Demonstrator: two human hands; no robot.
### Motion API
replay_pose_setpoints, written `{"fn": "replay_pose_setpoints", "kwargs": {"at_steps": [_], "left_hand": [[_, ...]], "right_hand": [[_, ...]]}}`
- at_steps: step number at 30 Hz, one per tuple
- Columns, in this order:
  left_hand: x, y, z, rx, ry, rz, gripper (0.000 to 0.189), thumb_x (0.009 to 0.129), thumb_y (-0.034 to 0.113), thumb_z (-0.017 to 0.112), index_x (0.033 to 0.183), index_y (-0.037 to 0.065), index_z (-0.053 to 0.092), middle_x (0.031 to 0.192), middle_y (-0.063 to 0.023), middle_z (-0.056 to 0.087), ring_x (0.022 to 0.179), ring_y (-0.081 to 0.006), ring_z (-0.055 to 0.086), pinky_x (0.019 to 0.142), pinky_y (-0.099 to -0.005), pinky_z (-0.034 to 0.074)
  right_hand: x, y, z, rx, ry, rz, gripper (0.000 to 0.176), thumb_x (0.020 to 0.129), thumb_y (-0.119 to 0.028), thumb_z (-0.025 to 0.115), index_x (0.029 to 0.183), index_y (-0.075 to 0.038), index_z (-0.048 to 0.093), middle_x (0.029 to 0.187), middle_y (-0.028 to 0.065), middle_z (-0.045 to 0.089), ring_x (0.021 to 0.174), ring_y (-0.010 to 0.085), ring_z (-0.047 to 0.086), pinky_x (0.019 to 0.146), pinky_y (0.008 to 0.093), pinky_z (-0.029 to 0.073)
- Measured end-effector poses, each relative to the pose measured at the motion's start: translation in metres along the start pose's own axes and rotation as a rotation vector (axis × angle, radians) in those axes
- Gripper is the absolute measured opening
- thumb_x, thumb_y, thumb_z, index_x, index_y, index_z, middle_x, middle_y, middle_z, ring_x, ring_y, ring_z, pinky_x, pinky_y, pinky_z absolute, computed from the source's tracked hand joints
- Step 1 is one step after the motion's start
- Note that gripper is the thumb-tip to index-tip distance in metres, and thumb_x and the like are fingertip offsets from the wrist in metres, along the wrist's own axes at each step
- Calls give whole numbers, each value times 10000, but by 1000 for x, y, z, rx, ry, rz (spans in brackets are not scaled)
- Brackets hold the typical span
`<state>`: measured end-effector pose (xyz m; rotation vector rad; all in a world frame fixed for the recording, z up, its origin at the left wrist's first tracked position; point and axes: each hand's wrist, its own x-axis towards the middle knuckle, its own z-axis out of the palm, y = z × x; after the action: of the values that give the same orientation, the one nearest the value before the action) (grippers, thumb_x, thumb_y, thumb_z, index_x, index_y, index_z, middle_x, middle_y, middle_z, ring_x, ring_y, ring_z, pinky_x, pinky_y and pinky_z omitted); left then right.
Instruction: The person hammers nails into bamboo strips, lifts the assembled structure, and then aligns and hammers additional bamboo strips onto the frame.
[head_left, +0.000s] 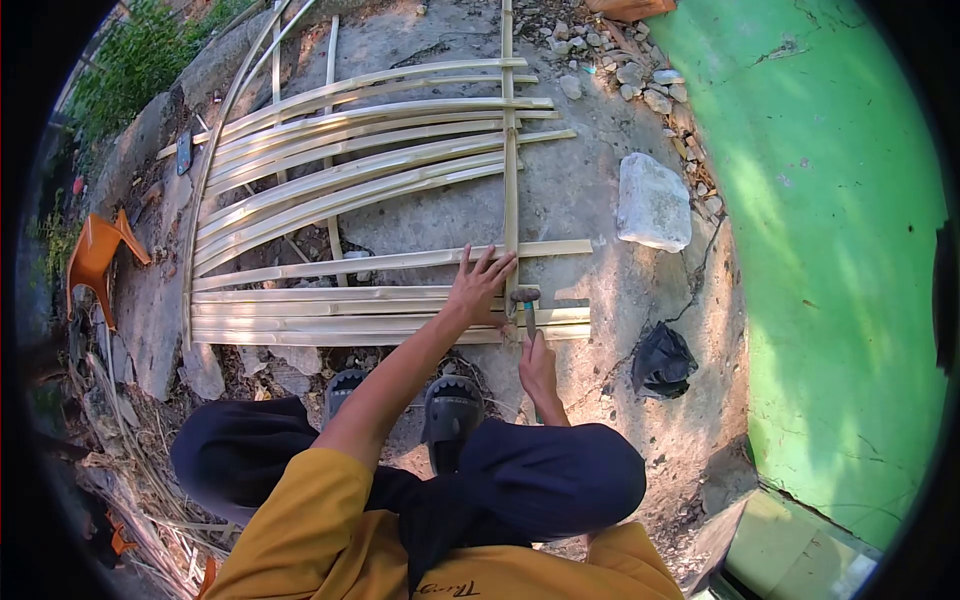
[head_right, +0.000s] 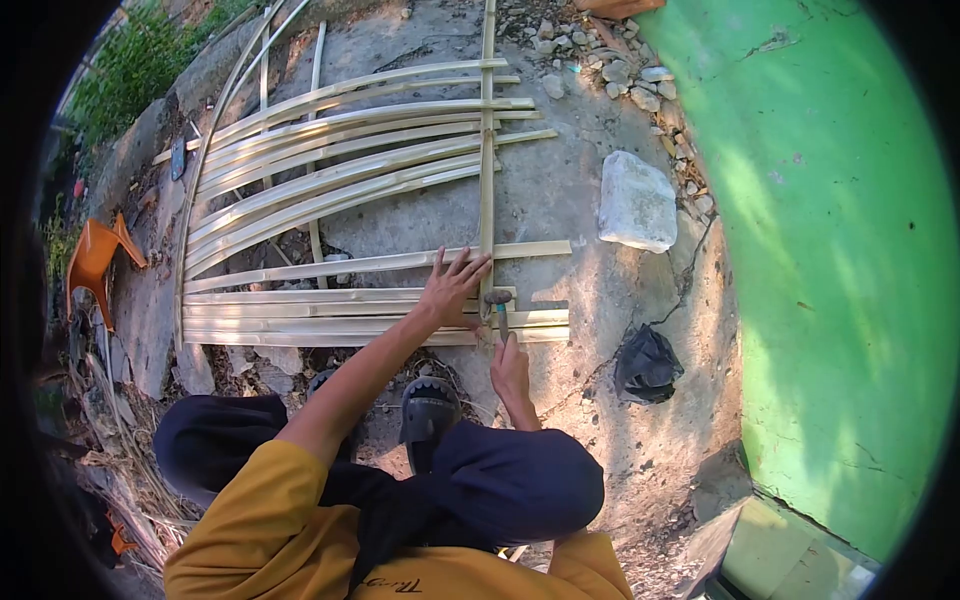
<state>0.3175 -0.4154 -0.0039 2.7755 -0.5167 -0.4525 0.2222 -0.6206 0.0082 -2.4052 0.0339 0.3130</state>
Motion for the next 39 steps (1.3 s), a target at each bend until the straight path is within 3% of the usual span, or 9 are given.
{"fn": "replay_pose_setpoints", "kwargs": {"at_steps": [4, 7, 11, 18, 24, 26, 28, 31, 39], "left_hand": [[0, -1, -2, -2, -24, -11, 1462, 523, 705, 876, 1670, 174, 141, 1733, 22, 171, 1596, -327, 139, 1249, -700, 36], [0, -4, 1, -41, 0, -1, 1469, 512, 712, 874, 1669, 175, 146, 1732, 21, 174, 1596, -328, 139, 1249, -698, 33], [-2, 0, 5, -2, 15, 7, 1466, 498, 736, 864, 1665, 177, 173, 1726, 23, 191, 1594, -323, 142, 1252, -693, 30], [2, 0, 0, 35, -45, -8, 1465, 521, 777, 829, 1669, 171, 149, 1738, 34, 143, 1598, -321, 126, 1254, -691, 35], [0, 0, -2, 29, -34, 0, 1448, 525, 763, 838, 1665, 168, 174, 1734, 28, 161, 1596, -323, 133, 1252, -694, 32], [0, -3, -1, -16, -3, -1, 1442, 521, 770, 832, 1663, 168, 189, 1731, 25, 176, 1595, -326, 138, 1251, -696, 27], [-4, -3, 7, -44, 31, 5, 1439, 521, 780, 823, 1662, 171, 195, 1729, 26, 187, 1595, -328, 140, 1251, -696, 26], [1, -6, 2, -22, 15, 9, 1425, 539, 779, 818, 1666, 180, 182, 1727, 30, 196, 1593, -329, 148, 1250, -694, 22], [1, -5, 11, 19, 41, 5, 1443, 523, 815, 798, 1663, 171, 190, 1732, 7, 172, 1587, -353, 162, 1240, -707, 35]], "right_hand": [[10, -28, -24, 19, -31, 4, 264, 1063, -261, 498, 1090, -1, 528, 703, 300, 621, 697, 547, 614, 596, 609, 403], [4, -39, -31, 165, 195, 1, 253, 1056, -230, 516, 1082, 21, 513, 728, 311, 638, 684, 544, 620, 566, 609, 400], [1, -1, 12, -78, -36, -63, 277, 1071, -250, 484, 1069, 24, 527, 696, 325, 602, 699, 570, 604, 592, 612, 423], [-1, -11, -2, 21, 15, 94, 318, 1074, -286, 481, 1057, 29, 525, 722, 342, 608, 728, 573, 608, 620, 629, 424], [13, -12, -18, -115, -7, -88, 300, 1085, -282, 484, 1038, 13, 517, 672, 284, 594, 644, 502, 624, 540, 544, 419], [11, -46, -42, 138, 139, -110, 256, 1091, -254, 483, 1036, -6, 514, 631, 236, 559, 566, 443, 601, 501, 468, 414], [1, -34, -29, 216, 265, -57, 229, 1076, -240, 490, 1051, -13, 510, 694, 263, 628, 646, 499, 631, 543, 539, 439], [2, -11, -8, -221, -123, 83, 280, 1073, -279, 472, 1074, -4, 526, 756, 340, 644, 764, 546, 648, 636, 654, 419], [-20, 16, -18, 130, 185, 90, 312, 1092, -306, 473, 1022, -9, 536, 659, 272, 576, 636, 500, 600, 557, 551, 384]]}}
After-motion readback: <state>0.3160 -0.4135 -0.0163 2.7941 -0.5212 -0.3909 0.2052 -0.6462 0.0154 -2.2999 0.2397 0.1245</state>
